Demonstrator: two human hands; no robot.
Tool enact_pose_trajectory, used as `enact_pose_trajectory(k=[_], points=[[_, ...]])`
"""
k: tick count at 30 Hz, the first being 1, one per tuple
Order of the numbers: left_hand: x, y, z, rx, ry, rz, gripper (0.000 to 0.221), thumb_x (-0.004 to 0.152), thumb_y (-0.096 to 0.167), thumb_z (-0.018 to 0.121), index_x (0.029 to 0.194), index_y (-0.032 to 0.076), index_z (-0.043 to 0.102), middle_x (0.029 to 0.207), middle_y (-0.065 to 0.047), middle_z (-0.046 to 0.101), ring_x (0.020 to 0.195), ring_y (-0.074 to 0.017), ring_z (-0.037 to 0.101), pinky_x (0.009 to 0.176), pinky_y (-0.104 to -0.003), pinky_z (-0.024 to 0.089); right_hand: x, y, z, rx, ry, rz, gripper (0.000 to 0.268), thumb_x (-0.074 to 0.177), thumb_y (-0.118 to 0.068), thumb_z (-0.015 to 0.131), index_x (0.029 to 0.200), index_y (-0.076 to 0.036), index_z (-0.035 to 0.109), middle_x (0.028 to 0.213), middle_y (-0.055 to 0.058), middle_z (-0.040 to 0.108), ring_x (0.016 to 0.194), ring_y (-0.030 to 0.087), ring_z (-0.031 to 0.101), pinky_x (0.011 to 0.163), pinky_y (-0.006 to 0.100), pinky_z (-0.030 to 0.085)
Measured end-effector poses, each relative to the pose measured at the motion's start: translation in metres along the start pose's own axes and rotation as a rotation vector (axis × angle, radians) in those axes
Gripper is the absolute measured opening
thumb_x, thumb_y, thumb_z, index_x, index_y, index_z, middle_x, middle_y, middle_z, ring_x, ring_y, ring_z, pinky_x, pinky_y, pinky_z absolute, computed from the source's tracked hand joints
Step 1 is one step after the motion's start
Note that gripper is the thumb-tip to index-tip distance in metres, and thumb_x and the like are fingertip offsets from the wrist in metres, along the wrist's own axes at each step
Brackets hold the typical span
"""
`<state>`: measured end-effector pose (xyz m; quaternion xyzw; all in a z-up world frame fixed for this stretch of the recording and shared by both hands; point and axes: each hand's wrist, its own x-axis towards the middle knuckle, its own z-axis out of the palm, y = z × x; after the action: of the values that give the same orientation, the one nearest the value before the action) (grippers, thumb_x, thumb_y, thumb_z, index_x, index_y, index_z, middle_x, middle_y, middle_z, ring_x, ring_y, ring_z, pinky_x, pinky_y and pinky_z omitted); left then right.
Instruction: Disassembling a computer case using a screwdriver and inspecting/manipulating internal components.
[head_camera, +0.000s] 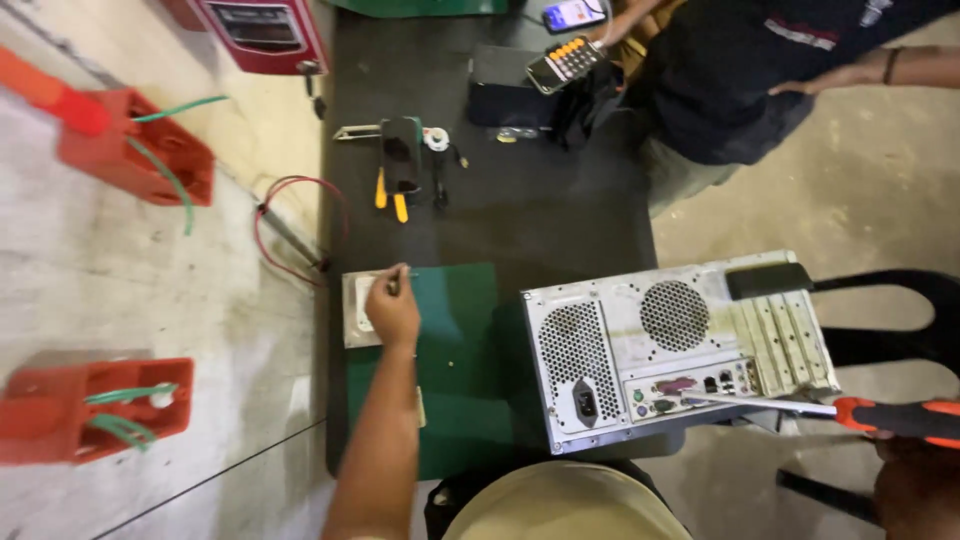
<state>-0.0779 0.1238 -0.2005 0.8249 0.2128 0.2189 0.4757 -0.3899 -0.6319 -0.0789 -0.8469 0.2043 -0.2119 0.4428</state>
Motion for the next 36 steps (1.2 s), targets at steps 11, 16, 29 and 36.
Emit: enact_pose_trajectory(k=[11,16,29,36], points=[[-0.082,0.28,-0.085,-1.129,-0.558,-0.189,0.018,0.103,0.019,0.06,0.088,0.011,0.066,0.096,-0.017,0.079,0.071,-0.0123,0.062,0.069,-0.028,0.05,-0.043,-0.378,0.212,0.548,0.038,-0.115,0.052,0.117,-0.057,0.051,0.125,-0.006,0.053,0.098,0.016,0.064,0.079,0.025,0.068,0.072,0.031,0.06],[-0.092,0.31,-0.09,-1.301,-0.68,-0.236,0.016,0.103,0.017,0.062,0.091,0.006,0.062,0.102,-0.026,0.076,0.087,-0.0262,0.074,0.077,-0.034,0.059,-0.042,-0.397,0.215,0.526,0.041,-0.137,0.067,0.109,-0.065,0.058,0.119,0.001,0.053,0.091,0.019,0.06,0.071,0.03,0.063,0.07,0.034,0.057],[-0.116,0.337,-0.091,-1.272,-0.763,-0.318,0.021,0.102,0.023,0.062,0.088,0.007,0.059,0.09,-0.024,0.077,0.089,-0.0356,0.078,0.077,-0.043,0.064,-0.037,-0.371,0.189,0.693,0.025,-0.151,0.055,0.107,-0.057,0.062,0.117,-0.004,0.055,0.091,0.016,0.062,0.073,0.027,0.065,0.069,0.032,0.058],[-0.127,0.353,-0.089,-1.295,-0.77,-0.393,0.022,0.1,0.027,0.064,0.088,0.009,0.061,0.098,-0.027,0.077,0.091,-0.0356,0.078,0.077,-0.044,0.066,-0.039,-0.359,0.176,0.701,0.0,-0.188,0.052,0.111,-0.053,0.056,0.122,-0.002,0.055,0.098,0.014,0.061,0.078,0.025,0.065,0.069,0.033,0.062]])
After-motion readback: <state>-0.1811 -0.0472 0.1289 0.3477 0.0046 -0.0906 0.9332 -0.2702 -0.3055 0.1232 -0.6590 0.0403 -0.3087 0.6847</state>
